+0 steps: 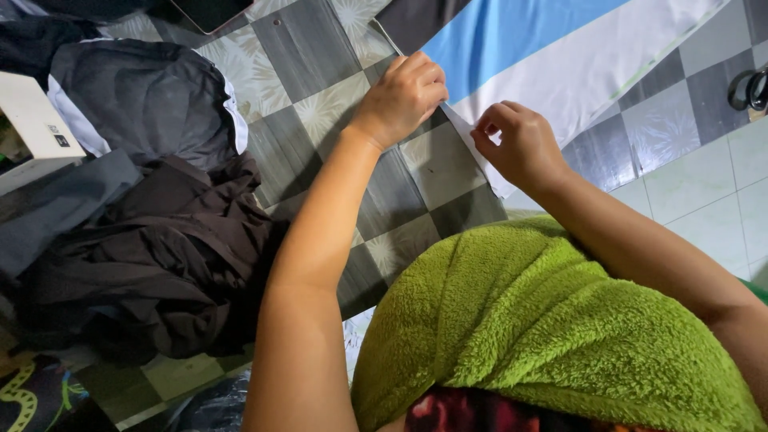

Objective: The person uses scissors to cut a large piece of black, blue, and white patterned fabric laid out on a tiled floor. They trim the edges and fold the fabric while cutting along the seams.

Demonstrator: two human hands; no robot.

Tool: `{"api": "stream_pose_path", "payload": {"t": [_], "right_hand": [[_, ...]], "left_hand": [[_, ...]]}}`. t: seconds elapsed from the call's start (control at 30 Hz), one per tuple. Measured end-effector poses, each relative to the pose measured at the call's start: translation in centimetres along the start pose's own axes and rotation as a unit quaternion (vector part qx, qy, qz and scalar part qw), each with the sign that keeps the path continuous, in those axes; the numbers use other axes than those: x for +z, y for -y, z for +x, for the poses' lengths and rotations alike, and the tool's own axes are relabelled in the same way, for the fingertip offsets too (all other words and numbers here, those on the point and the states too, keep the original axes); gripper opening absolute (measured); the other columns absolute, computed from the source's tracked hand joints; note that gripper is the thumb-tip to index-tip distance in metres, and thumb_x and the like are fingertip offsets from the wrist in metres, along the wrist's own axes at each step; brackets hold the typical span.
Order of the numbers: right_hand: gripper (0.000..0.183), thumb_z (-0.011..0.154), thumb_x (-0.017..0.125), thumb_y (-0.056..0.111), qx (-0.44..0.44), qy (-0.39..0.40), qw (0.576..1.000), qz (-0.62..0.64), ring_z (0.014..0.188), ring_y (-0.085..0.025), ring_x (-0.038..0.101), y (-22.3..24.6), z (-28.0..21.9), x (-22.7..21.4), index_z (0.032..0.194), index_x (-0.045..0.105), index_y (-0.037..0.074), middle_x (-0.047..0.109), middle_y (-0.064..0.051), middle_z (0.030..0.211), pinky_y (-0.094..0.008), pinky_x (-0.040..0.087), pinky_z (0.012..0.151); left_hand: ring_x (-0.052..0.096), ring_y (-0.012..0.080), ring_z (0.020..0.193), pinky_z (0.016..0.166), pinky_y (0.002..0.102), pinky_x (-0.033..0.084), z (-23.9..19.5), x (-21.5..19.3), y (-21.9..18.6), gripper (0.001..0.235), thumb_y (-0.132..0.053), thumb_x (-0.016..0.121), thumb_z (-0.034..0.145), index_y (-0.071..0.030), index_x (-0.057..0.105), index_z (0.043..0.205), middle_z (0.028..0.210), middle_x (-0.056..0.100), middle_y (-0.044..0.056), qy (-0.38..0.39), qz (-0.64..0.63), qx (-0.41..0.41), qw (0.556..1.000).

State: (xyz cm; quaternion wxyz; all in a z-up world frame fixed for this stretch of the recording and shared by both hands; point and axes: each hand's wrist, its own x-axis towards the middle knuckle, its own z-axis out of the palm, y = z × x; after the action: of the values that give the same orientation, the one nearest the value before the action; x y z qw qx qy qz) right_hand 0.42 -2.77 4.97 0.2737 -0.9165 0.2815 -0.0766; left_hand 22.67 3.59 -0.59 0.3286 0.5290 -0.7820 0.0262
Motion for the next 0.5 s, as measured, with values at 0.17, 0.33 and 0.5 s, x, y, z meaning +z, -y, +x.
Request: {"api": "stream_pose_path", "payload": {"t": [0.17,0.33,0.5], "right_hand": [[0.009,0.081,0.062,0.002,0.001,0.014,1.000,-0.018,0.064,-0.024,0.060,-0.2,0.2,0.8,0.090,0.065,0.004,0.063,-0.009,0.080,-0.035,0.048,0.059],[0.015,0.084,0.064,0.001,-0.005,0.022,1.000,-0.008,0.067,-0.023,0.063,0.4,0.4,0.4,0.098,0.068,0.000,0.065,-0.012,0.084,-0.035,0.052,0.062],[0.015,0.086,0.064,0.004,0.004,0.028,0.999,-0.016,0.067,-0.024,0.061,0.5,0.4,0.4,0.100,0.068,0.001,0.064,-0.011,0.083,-0.037,0.050,0.060]], "left_hand": [[0.051,0.0219,0.086,0.073,0.033,0.044,0.1,-0.6,0.0,0.021,0.002,0.074,0.070,-0.012,0.061,0.079,0.089,0.057,0.002,-0.005,0.020,-0.003,1.000],[0.054,0.0244,0.084,0.068,0.035,0.042,0.7,-1.7,1.9,0.013,0.005,0.065,0.078,-0.004,0.066,0.088,0.091,0.062,0.007,-0.144,0.082,-0.094,0.982],[0.052,0.0289,0.073,0.065,0.041,0.044,0.3,-0.9,5.2,0.007,-0.015,0.072,0.077,-0.014,0.065,0.073,0.083,0.057,0.004,-0.229,0.079,-0.331,0.912]]}}
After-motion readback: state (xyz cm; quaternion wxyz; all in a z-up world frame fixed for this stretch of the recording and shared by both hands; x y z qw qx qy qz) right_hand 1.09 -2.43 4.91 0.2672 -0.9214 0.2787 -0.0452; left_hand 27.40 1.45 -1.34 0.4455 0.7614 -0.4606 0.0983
